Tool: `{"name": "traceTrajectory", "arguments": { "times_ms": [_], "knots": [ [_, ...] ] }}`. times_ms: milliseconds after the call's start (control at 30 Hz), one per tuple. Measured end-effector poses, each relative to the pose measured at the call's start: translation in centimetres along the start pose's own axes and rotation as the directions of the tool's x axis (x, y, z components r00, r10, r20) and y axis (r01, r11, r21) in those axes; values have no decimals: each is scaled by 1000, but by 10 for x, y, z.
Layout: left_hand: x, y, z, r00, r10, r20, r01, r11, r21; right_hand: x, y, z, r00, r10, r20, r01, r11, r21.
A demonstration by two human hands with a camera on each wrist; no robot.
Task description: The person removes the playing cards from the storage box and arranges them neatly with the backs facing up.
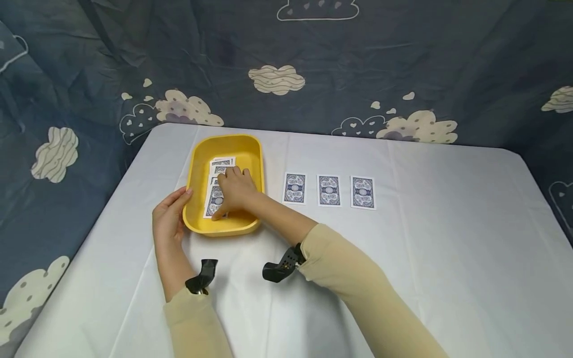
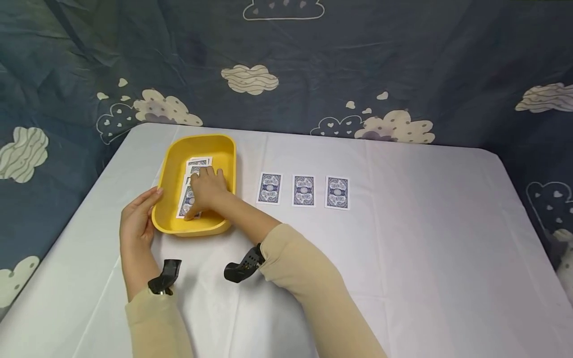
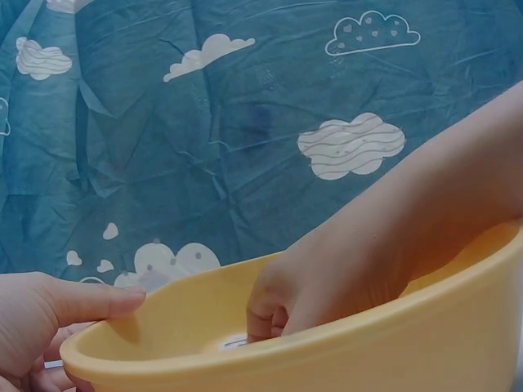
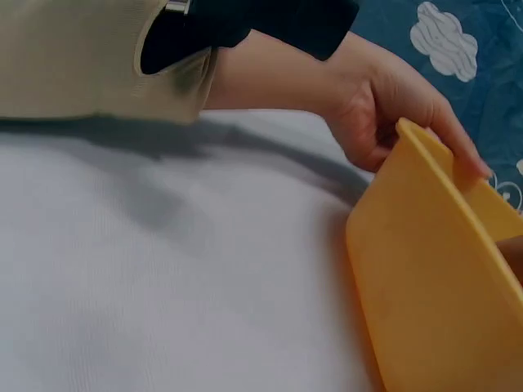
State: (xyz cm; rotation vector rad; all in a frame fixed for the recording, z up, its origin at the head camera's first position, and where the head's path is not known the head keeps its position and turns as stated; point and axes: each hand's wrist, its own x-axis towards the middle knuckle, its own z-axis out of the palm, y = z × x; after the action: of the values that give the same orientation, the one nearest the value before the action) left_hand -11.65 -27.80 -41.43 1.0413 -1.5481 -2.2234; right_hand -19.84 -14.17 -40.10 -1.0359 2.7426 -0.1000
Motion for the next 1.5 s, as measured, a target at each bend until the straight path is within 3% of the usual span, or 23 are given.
{"name": "traceTrajectory", "arguments": {
  "times_ms": [467, 900, 1167, 1500],
  "knots": [
    [0, 0, 2, 1000, 1, 18, 0, 999, -42, -1, -4, 5, 996, -93, 5, 93, 995, -39],
    [0, 2, 0, 1000, -7, 9, 7, 999, -53, -4, -6, 5, 992, -125, 13, 126, 991, -40],
    [1, 1, 1, 1000, -6, 8, 6, 999, -33, -8, -5, 2, 990, -119, 77, 117, 993, 36],
    [0, 0, 1, 1000, -13, 6, 13, 1000, -19, -9, -4, 4, 987, -146, 68, 143, 989, 49]
  ]
}}
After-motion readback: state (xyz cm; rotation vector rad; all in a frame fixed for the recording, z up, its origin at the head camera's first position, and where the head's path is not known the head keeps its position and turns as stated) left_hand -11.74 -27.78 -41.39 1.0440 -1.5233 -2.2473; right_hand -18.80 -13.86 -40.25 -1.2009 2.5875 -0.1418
